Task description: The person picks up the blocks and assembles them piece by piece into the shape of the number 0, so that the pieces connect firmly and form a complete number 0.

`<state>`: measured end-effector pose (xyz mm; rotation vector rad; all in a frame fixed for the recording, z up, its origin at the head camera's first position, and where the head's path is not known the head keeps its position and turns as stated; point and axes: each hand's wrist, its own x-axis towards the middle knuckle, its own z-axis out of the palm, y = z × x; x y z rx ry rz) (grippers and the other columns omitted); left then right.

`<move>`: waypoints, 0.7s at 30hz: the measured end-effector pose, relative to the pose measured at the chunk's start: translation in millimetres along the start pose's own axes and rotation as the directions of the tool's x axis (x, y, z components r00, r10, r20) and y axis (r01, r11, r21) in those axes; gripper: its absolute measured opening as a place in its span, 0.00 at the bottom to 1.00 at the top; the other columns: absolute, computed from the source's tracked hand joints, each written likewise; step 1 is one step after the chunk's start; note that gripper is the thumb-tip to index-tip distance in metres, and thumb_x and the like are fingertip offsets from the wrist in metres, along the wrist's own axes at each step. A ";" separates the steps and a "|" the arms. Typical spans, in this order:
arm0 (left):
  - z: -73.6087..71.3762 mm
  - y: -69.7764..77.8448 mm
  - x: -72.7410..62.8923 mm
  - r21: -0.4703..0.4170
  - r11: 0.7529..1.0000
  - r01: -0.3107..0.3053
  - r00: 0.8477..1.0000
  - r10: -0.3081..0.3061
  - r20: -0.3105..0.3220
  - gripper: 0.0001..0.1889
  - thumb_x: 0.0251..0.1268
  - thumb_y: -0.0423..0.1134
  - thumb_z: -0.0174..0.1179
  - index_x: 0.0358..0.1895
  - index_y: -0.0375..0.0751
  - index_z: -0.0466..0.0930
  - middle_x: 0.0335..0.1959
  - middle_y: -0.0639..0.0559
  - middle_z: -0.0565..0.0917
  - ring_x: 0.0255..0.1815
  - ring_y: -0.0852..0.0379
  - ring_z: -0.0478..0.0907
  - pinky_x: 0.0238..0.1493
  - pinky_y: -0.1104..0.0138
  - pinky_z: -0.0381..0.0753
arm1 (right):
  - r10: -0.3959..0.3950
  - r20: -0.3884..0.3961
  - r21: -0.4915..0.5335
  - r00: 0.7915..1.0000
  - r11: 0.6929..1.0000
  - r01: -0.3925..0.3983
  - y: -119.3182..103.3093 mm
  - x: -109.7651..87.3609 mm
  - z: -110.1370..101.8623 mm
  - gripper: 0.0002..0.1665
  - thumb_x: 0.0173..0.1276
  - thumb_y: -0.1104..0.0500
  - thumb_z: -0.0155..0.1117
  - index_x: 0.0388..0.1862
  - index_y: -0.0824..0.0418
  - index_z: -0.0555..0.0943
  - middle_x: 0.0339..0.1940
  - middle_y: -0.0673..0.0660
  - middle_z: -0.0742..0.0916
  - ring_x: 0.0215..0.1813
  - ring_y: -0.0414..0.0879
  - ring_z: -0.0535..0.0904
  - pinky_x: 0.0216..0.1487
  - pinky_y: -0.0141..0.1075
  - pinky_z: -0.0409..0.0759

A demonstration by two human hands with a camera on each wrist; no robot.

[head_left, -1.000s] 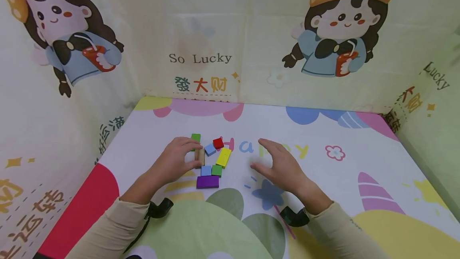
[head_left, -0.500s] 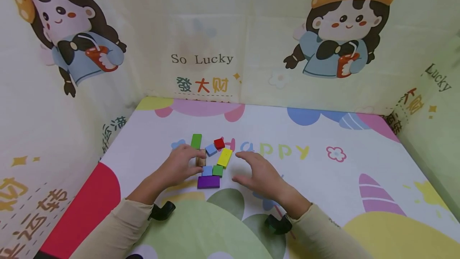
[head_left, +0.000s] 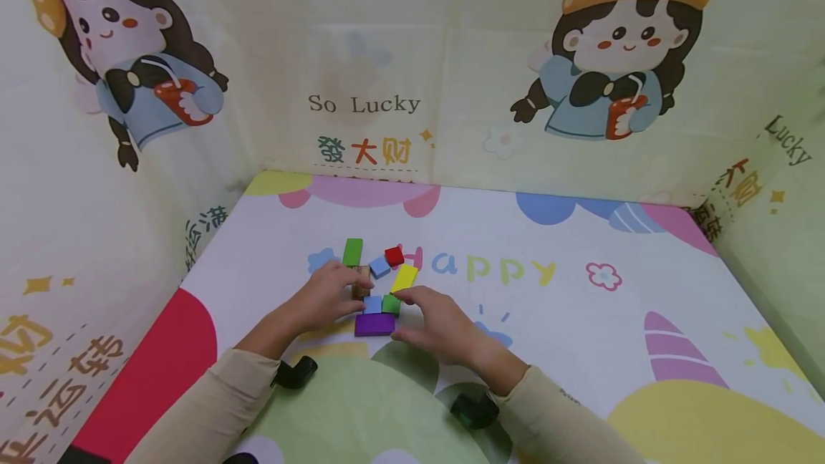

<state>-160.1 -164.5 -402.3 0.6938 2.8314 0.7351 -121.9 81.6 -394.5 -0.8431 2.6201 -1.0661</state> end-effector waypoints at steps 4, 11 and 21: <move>1.7 -0.5 2.2 0.002 1.000 -0.006 1.000 0.006 0.006 0.17 0.58 0.37 0.73 0.52 0.45 0.87 0.38 0.61 0.85 0.58 0.46 0.68 0.55 0.48 0.69 | 0.018 0.026 0.009 1.000 1.000 -0.018 -2.0 2.8 5.5 0.34 0.65 0.52 0.73 0.66 0.63 0.75 0.61 0.56 0.81 0.60 0.51 0.78 0.60 0.47 0.77; 3.5 -0.9 4.8 0.008 1.000 0.025 0.999 -0.025 0.029 0.16 0.58 0.37 0.74 0.50 0.47 0.88 0.39 0.62 0.85 0.55 0.48 0.68 0.53 0.51 0.69 | 0.011 0.060 -0.012 0.998 1.000 -0.010 -1.2 8.3 14.0 0.32 0.65 0.53 0.73 0.65 0.63 0.76 0.57 0.55 0.83 0.57 0.49 0.78 0.61 0.42 0.76; 0.2 -1.9 8.8 -0.008 0.999 0.035 0.995 -0.034 0.092 0.15 0.57 0.37 0.74 0.48 0.50 0.89 0.43 0.62 0.86 0.57 0.48 0.68 0.57 0.49 0.67 | 0.007 0.085 -0.023 0.996 1.000 -0.005 -2.8 10.3 16.9 0.28 0.64 0.55 0.74 0.61 0.61 0.78 0.51 0.52 0.83 0.52 0.44 0.78 0.55 0.37 0.78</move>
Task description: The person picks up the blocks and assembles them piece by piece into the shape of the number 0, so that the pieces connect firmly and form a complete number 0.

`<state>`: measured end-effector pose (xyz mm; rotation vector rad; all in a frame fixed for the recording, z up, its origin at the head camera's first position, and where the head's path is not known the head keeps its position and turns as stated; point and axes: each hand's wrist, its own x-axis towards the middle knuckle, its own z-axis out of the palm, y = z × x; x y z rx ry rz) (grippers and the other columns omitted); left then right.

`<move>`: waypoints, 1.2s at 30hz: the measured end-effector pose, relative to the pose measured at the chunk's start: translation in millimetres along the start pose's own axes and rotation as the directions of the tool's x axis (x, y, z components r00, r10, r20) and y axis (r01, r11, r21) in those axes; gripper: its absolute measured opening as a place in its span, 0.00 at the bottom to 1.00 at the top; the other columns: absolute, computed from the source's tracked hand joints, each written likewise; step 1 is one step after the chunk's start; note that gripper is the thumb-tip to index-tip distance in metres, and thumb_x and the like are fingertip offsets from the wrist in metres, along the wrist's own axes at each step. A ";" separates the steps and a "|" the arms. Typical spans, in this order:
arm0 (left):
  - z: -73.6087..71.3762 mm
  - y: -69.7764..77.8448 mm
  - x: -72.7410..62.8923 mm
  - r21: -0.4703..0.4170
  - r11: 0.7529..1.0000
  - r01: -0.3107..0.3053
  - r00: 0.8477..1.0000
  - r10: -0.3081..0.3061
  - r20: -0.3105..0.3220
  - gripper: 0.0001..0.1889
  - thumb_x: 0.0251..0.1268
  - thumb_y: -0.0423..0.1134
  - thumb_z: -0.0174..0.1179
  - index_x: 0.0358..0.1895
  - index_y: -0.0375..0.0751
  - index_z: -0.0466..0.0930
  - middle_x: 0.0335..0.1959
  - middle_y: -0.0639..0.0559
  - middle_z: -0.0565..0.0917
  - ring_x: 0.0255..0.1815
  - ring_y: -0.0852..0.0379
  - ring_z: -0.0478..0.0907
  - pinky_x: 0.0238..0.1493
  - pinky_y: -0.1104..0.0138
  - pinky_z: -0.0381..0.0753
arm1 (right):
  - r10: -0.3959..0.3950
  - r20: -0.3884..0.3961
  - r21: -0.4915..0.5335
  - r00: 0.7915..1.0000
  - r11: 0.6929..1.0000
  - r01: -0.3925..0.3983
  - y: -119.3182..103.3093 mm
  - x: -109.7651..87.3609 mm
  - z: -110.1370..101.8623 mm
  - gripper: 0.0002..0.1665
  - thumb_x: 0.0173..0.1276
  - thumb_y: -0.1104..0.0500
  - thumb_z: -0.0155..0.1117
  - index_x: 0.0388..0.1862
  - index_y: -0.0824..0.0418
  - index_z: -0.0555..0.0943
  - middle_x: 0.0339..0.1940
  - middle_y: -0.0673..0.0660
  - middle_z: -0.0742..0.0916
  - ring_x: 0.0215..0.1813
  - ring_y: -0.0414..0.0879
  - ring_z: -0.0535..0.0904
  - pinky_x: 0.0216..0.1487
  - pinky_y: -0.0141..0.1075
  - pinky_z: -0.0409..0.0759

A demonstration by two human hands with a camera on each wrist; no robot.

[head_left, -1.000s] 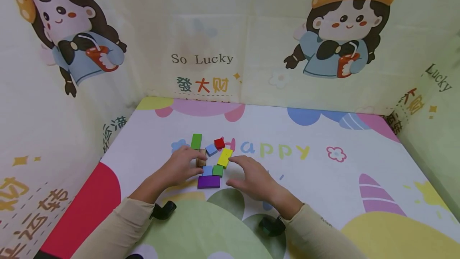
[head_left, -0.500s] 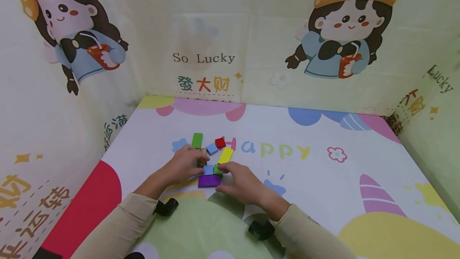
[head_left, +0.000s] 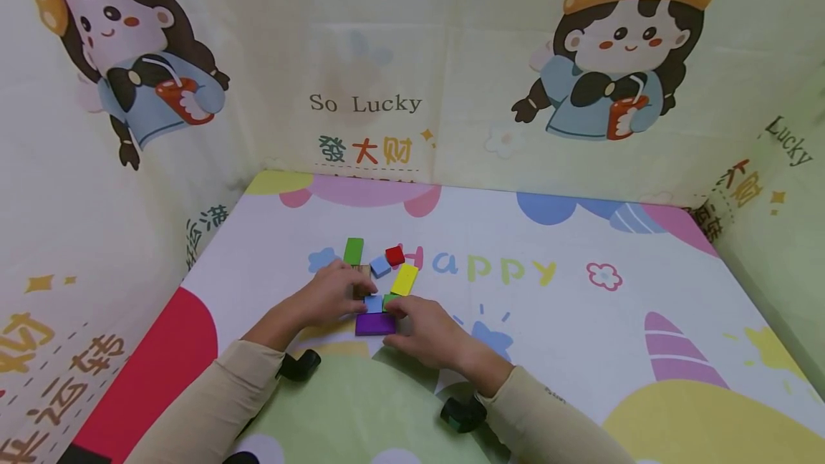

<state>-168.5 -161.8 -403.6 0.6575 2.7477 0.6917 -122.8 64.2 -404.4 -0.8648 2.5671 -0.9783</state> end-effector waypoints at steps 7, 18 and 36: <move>-1.4 1.8 1.3 -0.003 1.000 -0.003 0.999 0.003 0.031 0.14 0.59 0.35 0.72 0.49 0.50 0.89 0.45 0.62 0.85 0.59 0.46 0.68 0.57 0.49 0.70 | -0.011 0.003 -0.027 1.000 1.000 0.011 1.0 0.6 1.2 0.26 0.66 0.55 0.73 0.60 0.61 0.78 0.50 0.52 0.84 0.51 0.43 0.79 0.55 0.36 0.78; -0.7 5.8 -0.9 0.022 1.000 -0.006 1.000 0.005 0.028 0.13 0.61 0.35 0.70 0.49 0.51 0.89 0.45 0.61 0.85 0.60 0.46 0.68 0.59 0.46 0.64 | -0.011 0.019 -0.046 1.000 0.999 0.012 0.9 2.5 2.2 0.26 0.65 0.57 0.73 0.59 0.63 0.78 0.50 0.53 0.83 0.51 0.44 0.78 0.55 0.36 0.78; 3.6 9.1 -10.1 0.020 0.999 0.035 0.999 -0.035 0.016 0.12 0.60 0.34 0.69 0.45 0.54 0.89 0.41 0.66 0.84 0.53 0.52 0.68 0.54 0.50 0.63 | -0.010 0.022 -0.085 1.000 0.996 0.012 0.5 1.2 6.8 0.21 0.66 0.58 0.73 0.55 0.62 0.79 0.45 0.51 0.82 0.46 0.41 0.76 0.53 0.35 0.78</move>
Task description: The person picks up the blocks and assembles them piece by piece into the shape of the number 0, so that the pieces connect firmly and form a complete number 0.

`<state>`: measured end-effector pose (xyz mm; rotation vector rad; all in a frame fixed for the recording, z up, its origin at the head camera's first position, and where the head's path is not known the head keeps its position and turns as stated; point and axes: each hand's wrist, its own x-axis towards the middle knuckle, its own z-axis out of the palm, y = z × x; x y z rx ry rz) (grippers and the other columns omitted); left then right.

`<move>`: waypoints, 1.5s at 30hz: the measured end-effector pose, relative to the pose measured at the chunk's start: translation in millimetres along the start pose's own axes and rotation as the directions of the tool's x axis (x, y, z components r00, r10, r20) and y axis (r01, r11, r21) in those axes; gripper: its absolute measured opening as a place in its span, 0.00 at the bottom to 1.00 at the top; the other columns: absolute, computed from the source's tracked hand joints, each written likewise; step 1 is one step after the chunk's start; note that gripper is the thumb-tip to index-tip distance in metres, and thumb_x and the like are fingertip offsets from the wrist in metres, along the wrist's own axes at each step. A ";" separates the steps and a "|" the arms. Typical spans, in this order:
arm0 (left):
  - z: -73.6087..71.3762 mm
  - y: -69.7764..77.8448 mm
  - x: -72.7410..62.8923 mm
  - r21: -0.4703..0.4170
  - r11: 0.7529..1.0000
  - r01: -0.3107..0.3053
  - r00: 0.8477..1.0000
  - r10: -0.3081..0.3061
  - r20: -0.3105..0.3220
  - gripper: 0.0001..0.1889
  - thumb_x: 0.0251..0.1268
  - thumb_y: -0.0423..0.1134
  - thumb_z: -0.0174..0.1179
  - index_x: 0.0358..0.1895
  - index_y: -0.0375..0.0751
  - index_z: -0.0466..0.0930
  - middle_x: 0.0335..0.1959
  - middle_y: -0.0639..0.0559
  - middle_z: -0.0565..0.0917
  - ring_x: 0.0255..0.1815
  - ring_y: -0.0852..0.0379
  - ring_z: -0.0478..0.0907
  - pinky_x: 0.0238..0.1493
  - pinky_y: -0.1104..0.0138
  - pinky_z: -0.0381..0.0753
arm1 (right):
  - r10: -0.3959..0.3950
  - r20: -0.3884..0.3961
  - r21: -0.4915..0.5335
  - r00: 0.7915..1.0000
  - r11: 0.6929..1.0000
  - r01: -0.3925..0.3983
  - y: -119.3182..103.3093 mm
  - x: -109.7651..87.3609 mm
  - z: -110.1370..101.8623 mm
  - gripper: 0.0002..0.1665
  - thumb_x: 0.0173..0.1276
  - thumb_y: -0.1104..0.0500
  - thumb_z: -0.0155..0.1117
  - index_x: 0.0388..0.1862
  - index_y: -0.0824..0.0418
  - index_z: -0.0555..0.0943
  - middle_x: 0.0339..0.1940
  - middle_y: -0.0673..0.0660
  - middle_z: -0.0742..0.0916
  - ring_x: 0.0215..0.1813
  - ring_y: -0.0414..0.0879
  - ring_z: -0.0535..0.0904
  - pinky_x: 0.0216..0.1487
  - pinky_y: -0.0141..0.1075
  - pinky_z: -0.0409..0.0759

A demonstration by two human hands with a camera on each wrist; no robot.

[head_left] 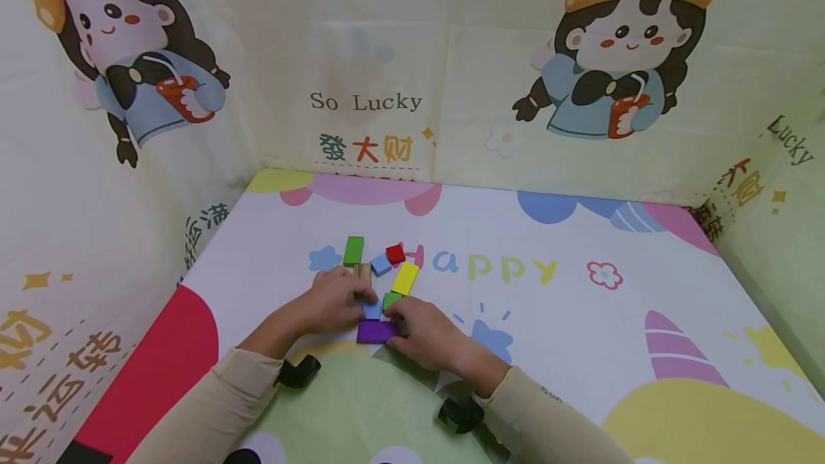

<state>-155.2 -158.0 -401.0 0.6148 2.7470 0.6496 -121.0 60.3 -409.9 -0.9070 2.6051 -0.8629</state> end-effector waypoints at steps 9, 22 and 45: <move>-0.2 -2.5 -6.5 -0.008 0.999 0.034 0.999 -0.034 0.026 0.12 0.59 0.36 0.72 0.45 0.55 0.88 0.40 0.68 0.83 0.52 0.53 0.67 0.54 0.52 0.63 | 0.035 0.021 0.005 0.999 0.999 -0.036 -0.3 -0.6 1.2 0.22 0.66 0.57 0.73 0.56 0.61 0.79 0.47 0.51 0.82 0.47 0.41 0.77 0.54 0.34 0.78; -0.1 -2.2 -13.4 -0.116 0.992 0.048 0.997 -0.041 0.068 0.12 0.60 0.31 0.69 0.46 0.44 0.83 0.50 0.56 0.83 0.54 0.51 0.75 0.59 0.53 0.75 | 0.019 0.037 0.011 0.999 1.000 -0.019 -3.2 -3.0 5.5 0.21 0.67 0.57 0.71 0.57 0.61 0.79 0.46 0.50 0.84 0.45 0.39 0.77 0.54 0.34 0.78; -1.2 -12.4 -17.7 -0.177 0.984 -0.037 0.989 0.061 0.131 0.21 0.65 0.31 0.65 0.61 0.47 0.83 0.53 0.54 0.83 0.47 0.56 0.76 0.45 0.64 0.78 | 0.006 0.022 0.002 1.000 1.000 -0.006 -3.0 -5.3 5.4 0.21 0.67 0.57 0.71 0.56 0.62 0.79 0.47 0.51 0.84 0.46 0.39 0.78 0.53 0.33 0.79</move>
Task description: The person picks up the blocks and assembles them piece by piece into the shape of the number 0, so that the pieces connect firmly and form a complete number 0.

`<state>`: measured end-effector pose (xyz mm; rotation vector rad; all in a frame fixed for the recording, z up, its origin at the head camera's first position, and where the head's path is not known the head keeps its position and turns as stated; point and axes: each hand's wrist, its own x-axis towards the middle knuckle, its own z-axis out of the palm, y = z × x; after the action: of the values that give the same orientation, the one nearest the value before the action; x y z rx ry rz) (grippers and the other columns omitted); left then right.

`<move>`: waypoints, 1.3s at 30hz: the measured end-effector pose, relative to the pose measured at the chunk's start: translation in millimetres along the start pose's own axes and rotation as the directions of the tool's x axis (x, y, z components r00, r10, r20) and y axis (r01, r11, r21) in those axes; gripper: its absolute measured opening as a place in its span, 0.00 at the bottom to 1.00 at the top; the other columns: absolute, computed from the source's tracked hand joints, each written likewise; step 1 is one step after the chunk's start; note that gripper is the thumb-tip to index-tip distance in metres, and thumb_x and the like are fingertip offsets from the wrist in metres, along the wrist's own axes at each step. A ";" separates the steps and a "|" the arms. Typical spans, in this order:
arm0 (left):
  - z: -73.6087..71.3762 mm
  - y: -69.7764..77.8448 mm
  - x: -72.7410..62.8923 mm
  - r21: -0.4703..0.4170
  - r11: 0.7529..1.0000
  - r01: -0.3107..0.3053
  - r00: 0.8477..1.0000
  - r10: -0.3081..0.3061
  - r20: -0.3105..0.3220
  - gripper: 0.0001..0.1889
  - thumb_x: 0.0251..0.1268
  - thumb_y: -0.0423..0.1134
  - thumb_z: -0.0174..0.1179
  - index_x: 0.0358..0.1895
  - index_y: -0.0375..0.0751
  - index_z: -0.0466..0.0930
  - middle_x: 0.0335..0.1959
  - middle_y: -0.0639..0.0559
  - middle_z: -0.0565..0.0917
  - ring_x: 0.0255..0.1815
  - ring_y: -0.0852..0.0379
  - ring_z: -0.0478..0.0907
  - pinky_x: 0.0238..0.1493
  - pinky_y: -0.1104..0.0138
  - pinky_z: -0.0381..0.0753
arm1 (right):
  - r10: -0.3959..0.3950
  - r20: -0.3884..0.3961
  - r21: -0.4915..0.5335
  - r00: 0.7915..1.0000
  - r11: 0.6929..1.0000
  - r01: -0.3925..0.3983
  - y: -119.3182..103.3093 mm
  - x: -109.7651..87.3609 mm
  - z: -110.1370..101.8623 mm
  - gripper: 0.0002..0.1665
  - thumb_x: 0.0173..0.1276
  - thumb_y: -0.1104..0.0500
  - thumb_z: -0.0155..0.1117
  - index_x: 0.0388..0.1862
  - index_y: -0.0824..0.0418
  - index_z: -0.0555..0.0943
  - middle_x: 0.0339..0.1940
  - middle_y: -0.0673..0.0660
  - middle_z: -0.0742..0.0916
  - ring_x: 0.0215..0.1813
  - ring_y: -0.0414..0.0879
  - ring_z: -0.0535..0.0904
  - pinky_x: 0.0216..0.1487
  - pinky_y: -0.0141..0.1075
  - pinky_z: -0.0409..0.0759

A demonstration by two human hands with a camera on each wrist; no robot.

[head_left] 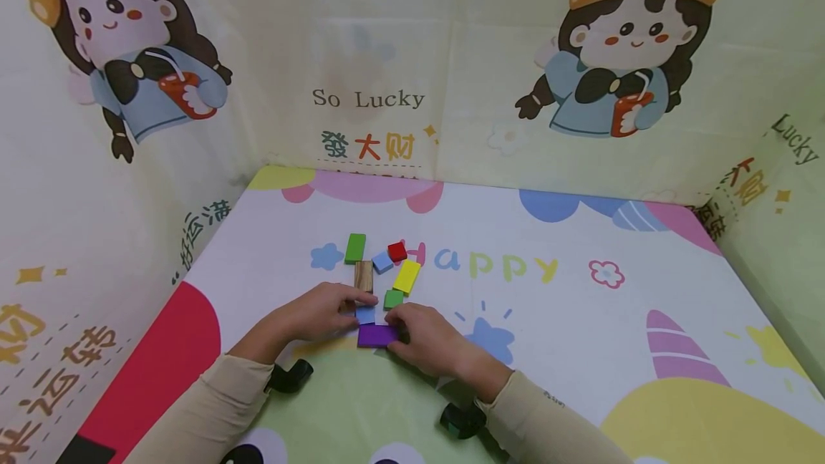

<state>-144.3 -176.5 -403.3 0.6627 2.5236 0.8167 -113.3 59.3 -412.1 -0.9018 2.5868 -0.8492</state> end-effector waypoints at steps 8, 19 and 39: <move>-1.0 0.1 1.0 -0.007 0.999 0.033 0.999 -0.033 0.012 0.20 0.65 0.31 0.65 0.60 0.49 0.84 0.56 0.53 0.83 0.55 0.53 0.77 0.52 0.58 0.79 | 0.006 0.000 0.003 1.000 1.000 -0.006 -0.4 -1.5 -1.8 0.20 0.67 0.57 0.71 0.55 0.62 0.79 0.46 0.51 0.84 0.45 0.40 0.77 0.53 0.34 0.79; -0.5 -4.0 -0.7 -0.017 0.999 0.052 0.999 -0.052 -0.009 0.18 0.63 0.34 0.68 0.57 0.49 0.84 0.58 0.52 0.81 0.49 0.56 0.76 0.53 0.57 0.78 | -0.015 -0.006 -0.003 1.000 1.000 0.015 -1.5 -2.2 0.1 0.20 0.67 0.58 0.71 0.56 0.63 0.80 0.46 0.52 0.84 0.46 0.41 0.78 0.53 0.35 0.78; 0.8 -7.1 -13.8 -0.045 0.995 0.088 0.996 -0.090 -0.027 0.16 0.60 0.34 0.70 0.52 0.47 0.84 0.38 0.60 0.80 0.41 0.57 0.74 0.46 0.61 0.78 | 0.047 0.040 0.030 0.998 0.998 -0.048 -8.5 -8.3 4.9 0.19 0.68 0.55 0.71 0.54 0.59 0.80 0.44 0.47 0.83 0.44 0.38 0.75 0.53 0.35 0.77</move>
<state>-135.1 -188.8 -405.2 0.5238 2.5339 0.8526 -100.7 57.1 -410.3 -0.8360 2.5440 -0.8481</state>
